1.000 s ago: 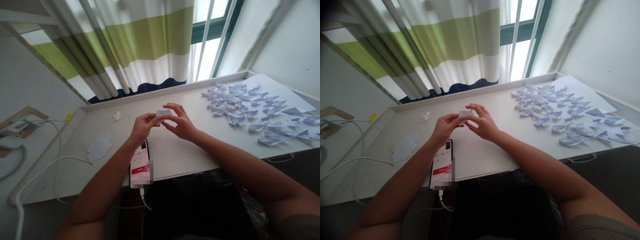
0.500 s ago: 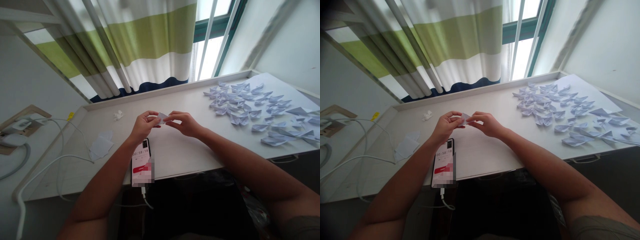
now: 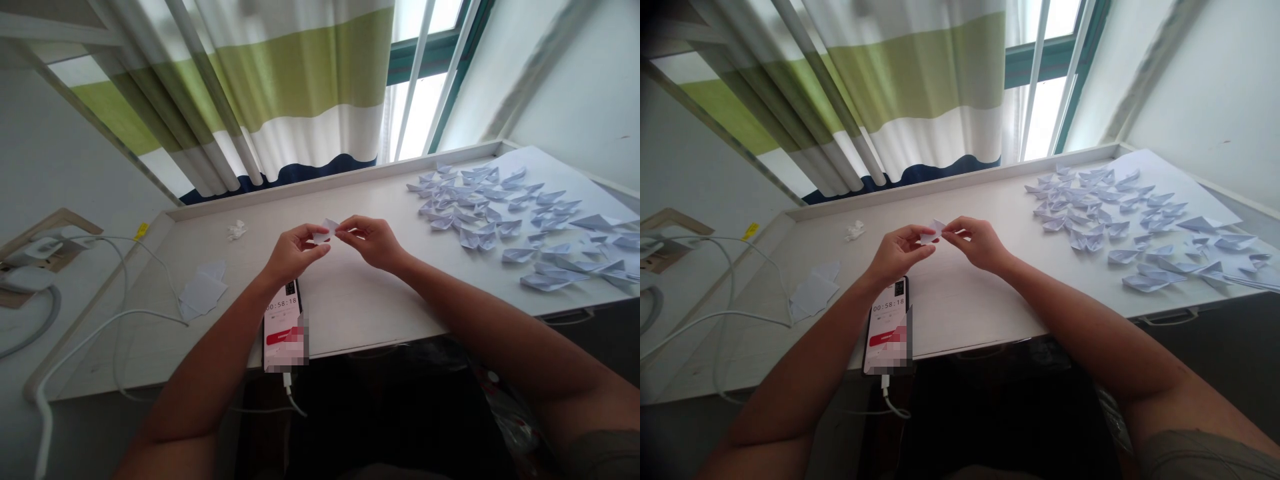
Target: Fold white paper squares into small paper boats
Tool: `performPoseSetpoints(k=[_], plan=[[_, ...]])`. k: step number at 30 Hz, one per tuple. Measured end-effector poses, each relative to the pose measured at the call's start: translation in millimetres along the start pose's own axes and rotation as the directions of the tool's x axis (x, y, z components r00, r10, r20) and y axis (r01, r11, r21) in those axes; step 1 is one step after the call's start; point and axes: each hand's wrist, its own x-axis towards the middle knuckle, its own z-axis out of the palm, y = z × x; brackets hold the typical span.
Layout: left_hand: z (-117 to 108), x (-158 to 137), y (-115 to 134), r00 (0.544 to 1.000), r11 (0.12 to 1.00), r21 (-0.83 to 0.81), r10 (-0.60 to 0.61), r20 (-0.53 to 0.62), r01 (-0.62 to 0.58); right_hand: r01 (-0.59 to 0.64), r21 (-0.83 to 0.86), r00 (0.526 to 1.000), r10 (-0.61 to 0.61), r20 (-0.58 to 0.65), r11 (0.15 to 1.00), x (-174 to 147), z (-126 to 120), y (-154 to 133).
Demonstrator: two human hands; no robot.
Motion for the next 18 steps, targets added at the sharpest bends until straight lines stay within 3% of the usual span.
performPoseSetpoints(k=[6, 12, 15, 18], plan=[[1.4, -1.6, -3.5, 0.991, 0.992, 0.112, 0.074, -0.109, -0.061, -0.080, 0.121, 0.996, 0.083, -0.019, 0.989, 1.2, 2.2, -3.9], [3.1, -0.2, -0.6, 0.987, 0.999, -0.040, -0.011, -0.159, 0.005, -0.149, 0.321, 0.988, 0.157, 0.003, 0.935, 1.4, 6.3, -3.1], [4.0, 1.0, -2.8, 0.988, 0.997, -0.060, -0.049, -0.149, 0.040, -0.171, 0.355, 0.984, 0.175, 0.022, 0.919, 1.6, 7.2, -2.1], [5.2, 0.6, -4.7, 0.995, 0.996, -0.052, -0.071, -0.068, 0.068, -0.177, 0.356, 0.984, 0.173, 0.043, 0.918, 1.4, 8.3, -1.6]])
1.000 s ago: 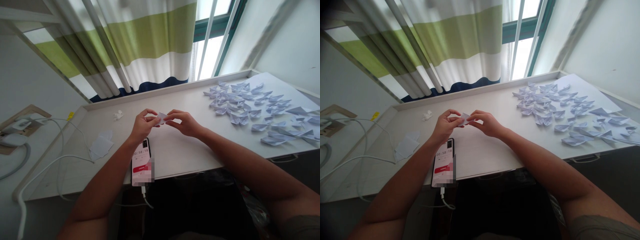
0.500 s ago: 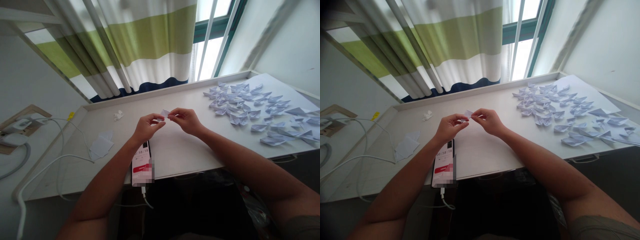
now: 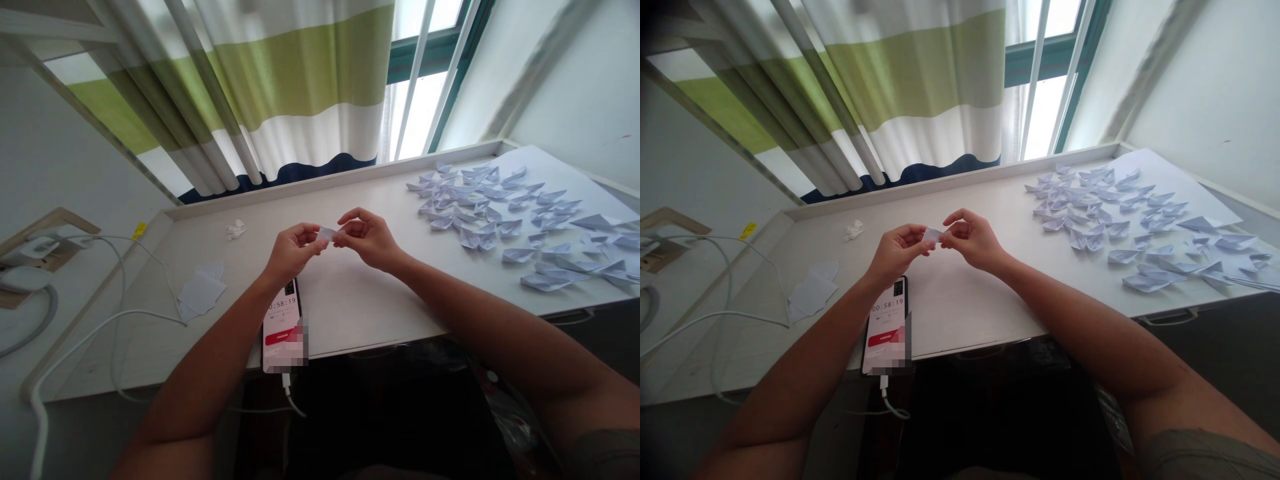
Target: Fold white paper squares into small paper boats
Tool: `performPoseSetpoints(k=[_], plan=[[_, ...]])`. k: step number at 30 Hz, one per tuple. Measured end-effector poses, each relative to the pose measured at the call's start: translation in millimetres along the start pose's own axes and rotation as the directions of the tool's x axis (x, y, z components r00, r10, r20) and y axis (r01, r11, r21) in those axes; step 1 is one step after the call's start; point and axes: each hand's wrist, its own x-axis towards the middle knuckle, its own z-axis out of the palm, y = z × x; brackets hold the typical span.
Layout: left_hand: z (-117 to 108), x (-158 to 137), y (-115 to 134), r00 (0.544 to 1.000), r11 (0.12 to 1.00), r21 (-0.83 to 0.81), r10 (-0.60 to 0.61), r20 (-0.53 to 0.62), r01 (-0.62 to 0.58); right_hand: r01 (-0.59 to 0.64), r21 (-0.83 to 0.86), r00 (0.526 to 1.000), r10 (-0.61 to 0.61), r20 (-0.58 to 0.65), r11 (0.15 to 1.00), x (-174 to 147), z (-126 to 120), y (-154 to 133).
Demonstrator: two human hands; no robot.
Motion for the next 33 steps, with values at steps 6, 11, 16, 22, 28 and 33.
performPoseSetpoints(k=[6, 11, 16, 22, 28, 33], plan=[[1.3, -2.9, 3.9, 0.998, 0.999, -0.014, -0.032, 0.052, 0.033, 0.052, -0.148, 0.998, -0.057, -0.034, 0.988, -3.3, 1.6, -2.1], [1.4, -3.8, 8.4, 0.995, 0.992, -0.087, -0.082, 0.062, 0.087, 0.263, -0.419, 0.954, -0.299, -0.022, 0.869, -6.0, 1.8, -6.1], [4.3, -4.6, 6.8, 0.998, 0.998, -0.039, -0.044, 0.034, 0.045, 0.337, -0.463, 0.919, -0.394, -0.029, 0.820, -5.5, 1.5, -3.7], [4.4, -4.0, 4.2, 0.999, 0.998, -0.052, -0.040, 0.007, 0.041, 0.389, -0.496, 0.901, -0.434, 0.029, 0.776, -4.9, -1.6, -4.8], [4.3, -1.9, 1.8, 0.998, 0.999, -0.034, 0.036, -0.054, -0.038, 0.381, -0.535, 0.909, -0.412, 0.067, 0.754, -3.6, -4.1, -3.1], [5.0, -2.4, 3.3, 0.994, 0.995, -0.006, 0.102, -0.044, -0.102, 0.387, -0.543, 0.906, -0.417, 0.073, 0.746, -4.5, -2.3, -6.2]])
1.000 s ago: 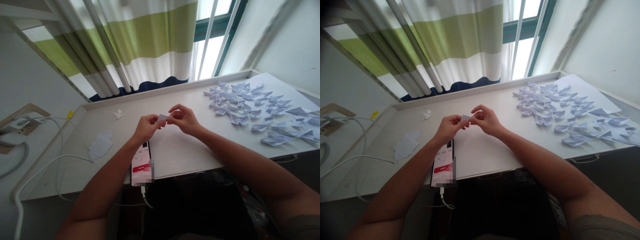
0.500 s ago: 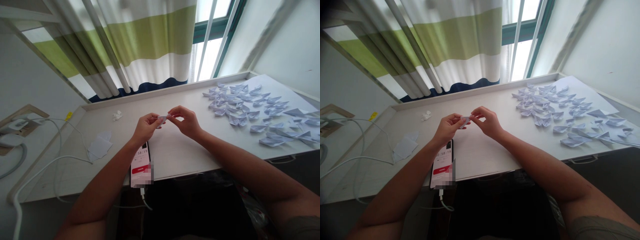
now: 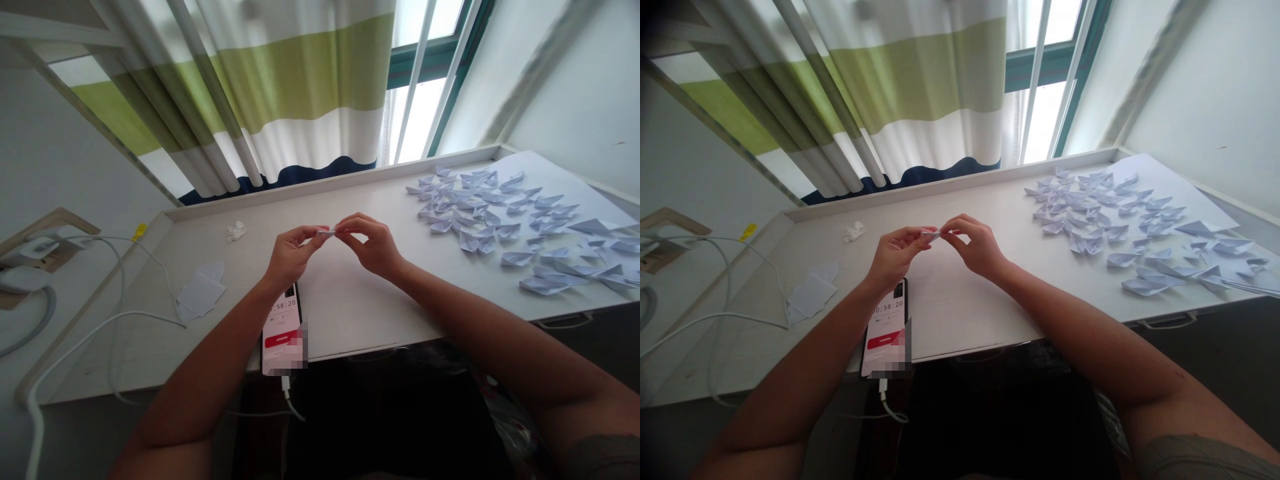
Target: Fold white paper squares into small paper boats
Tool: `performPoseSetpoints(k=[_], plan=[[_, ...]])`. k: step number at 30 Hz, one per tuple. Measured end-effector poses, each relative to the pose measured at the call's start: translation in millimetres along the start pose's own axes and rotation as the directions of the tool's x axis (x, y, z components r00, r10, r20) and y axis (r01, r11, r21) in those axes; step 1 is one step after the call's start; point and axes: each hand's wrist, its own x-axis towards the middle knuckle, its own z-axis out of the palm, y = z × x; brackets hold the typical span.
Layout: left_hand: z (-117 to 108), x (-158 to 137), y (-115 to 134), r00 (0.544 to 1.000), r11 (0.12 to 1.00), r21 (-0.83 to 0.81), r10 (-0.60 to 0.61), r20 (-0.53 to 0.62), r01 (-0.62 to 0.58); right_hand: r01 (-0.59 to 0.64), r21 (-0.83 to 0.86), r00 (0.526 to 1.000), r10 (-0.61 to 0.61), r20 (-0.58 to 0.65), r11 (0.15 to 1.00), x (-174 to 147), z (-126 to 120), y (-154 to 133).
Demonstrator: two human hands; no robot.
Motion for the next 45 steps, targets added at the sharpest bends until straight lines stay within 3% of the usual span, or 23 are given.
performPoseSetpoints(k=[3, 6, 11, 14, 20, 27, 29, 32, 34, 36, 39, 45], plan=[[-0.3, -1.4, 1.1, 0.996, 0.985, 0.145, 0.088, 0.035, -0.092, -0.037, -0.033, 0.999, 0.037, 0.000, 0.999, -0.3, -0.2, 0.7], [-1.5, -2.2, -0.4, 0.986, 0.935, 0.313, 0.156, 0.056, -0.166, -0.047, -0.044, 0.994, 0.051, 0.092, 0.998, -1.4, -0.1, 4.6], [-1.9, -2.3, -4.7, 0.982, 0.917, 0.352, 0.173, 0.073, -0.188, -0.128, 0.013, 0.977, 0.124, 0.174, 0.992, -2.5, 1.5, 8.5], [-0.2, -2.5, -4.1, 0.990, 0.945, 0.295, 0.139, 0.036, -0.143, -0.215, 0.127, 0.972, 0.199, 0.124, 0.968, -2.1, 3.5, 6.3], [1.5, -2.5, -2.1, 0.999, 1.000, -0.019, -0.022, 0.040, 0.023, -0.251, 0.290, 0.966, 0.256, 0.021, 0.923, -1.9, 8.2, 0.2], [1.2, -1.3, -1.4, 0.994, 0.995, 0.004, -0.100, 0.035, 0.099, -0.269, 0.278, 0.959, 0.283, -0.011, 0.922, -4.4, 10.1, -1.6], [0.8, -0.1, -2.3, 0.997, 0.997, -0.010, -0.081, 0.003, 0.081, -0.343, 0.378, 0.935, 0.353, 0.046, 0.860, -2.6, 9.3, -0.2], [-0.3, 1.8, -5.3, 0.998, 0.998, -0.015, -0.055, -0.016, 0.055, -0.538, 0.537, 0.835, 0.500, 0.232, 0.649, 1.8, 5.9, 3.2], [-1.2, 2.8, -7.3, 0.999, 0.998, -0.021, -0.054, 0.004, 0.054, -0.646, 0.552, 0.757, 0.539, 0.371, 0.528, 4.1, 2.9, 4.8], [-1.9, 3.0, -7.7, 0.998, 0.998, -0.027, -0.060, 0.022, 0.060, -0.696, 0.535, 0.715, 0.527, 0.459, 0.479, 5.2, 0.7, 4.9], [-3.1, 2.2, -4.2, 0.997, 0.997, -0.026, -0.074, 0.026, 0.074, -0.678, 0.526, 0.735, 0.495, 0.464, 0.513, 4.8, -0.1, 2.4], [-4.0, 0.7, 2.8, 0.988, 0.989, -0.025, -0.140, 0.072, 0.142, -0.480, 0.342, 0.870, 0.388, 0.305, 0.808, 0.5, 2.0, -1.8]])
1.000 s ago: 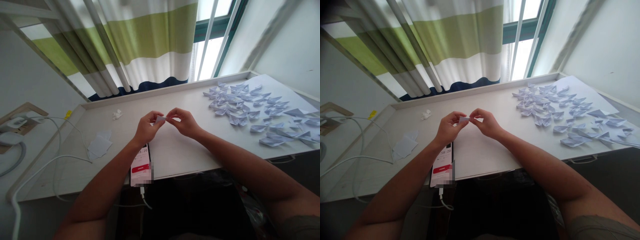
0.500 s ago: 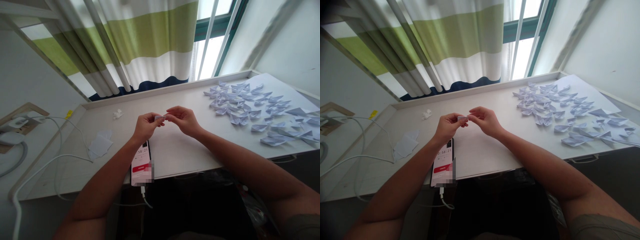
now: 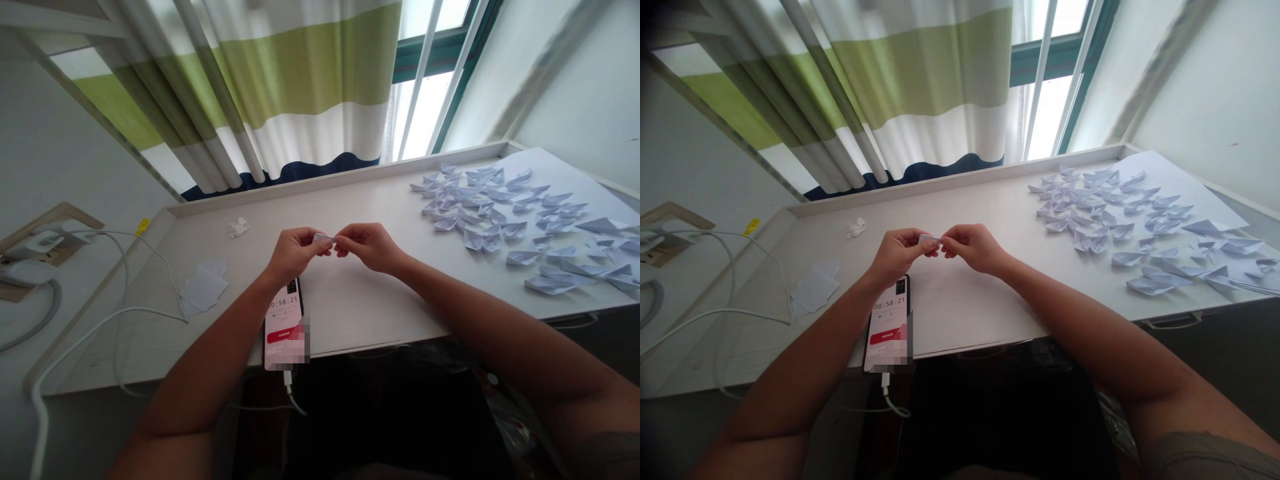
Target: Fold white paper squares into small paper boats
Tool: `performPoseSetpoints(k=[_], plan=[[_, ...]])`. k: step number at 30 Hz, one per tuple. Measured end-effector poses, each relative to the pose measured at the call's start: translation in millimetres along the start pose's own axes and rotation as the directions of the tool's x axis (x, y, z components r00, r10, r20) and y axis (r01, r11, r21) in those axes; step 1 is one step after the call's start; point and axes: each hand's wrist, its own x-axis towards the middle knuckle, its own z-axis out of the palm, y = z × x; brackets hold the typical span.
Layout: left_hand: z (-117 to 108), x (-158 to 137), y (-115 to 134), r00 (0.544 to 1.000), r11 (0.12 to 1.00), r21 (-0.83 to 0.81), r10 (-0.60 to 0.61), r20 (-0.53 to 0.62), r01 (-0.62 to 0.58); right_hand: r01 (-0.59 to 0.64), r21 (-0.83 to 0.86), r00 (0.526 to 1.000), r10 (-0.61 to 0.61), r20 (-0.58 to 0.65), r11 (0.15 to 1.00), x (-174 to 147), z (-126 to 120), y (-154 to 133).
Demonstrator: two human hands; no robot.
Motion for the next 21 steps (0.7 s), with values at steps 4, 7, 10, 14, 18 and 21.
performPoseSetpoints(k=[4, 7, 10, 14, 18, 21], plan=[[0.1, 0.6, -1.9, 1.000, 0.999, -0.049, -0.005, 0.014, 0.006, 0.037, -0.114, 0.999, -0.038, -0.010, 0.993, -1.3, -0.3, -0.2], [-1.1, 1.0, -4.0, 0.999, 0.999, -0.053, 0.005, 0.047, -0.003, 0.006, -0.079, 0.999, -0.003, 0.040, 0.997, -1.4, -1.8, -1.9], [-1.5, 1.2, -6.7, 0.997, 0.998, -0.037, 0.044, 0.068, -0.041, -0.002, -0.045, 0.996, 0.006, 0.094, 0.999, -1.5, -2.6, -3.7], [2.1, 0.2, -8.7, 0.981, 0.976, 0.110, 0.191, -0.032, -0.186, 0.032, -0.067, 0.999, -0.034, -0.037, 0.997, -1.6, 0.3, -4.9], [3.7, -1.3, -7.1, 0.906, 0.907, 0.274, 0.377, -0.192, -0.319, 0.079, -0.024, 0.959, -0.082, -0.270, 0.997, -0.9, 5.6, -5.6], [1.5, -1.3, -6.1, 0.896, 0.889, 0.326, 0.396, -0.199, -0.321, 0.103, 0.040, 0.947, -0.086, -0.309, 0.994, 0.1, 7.8, -5.6]])
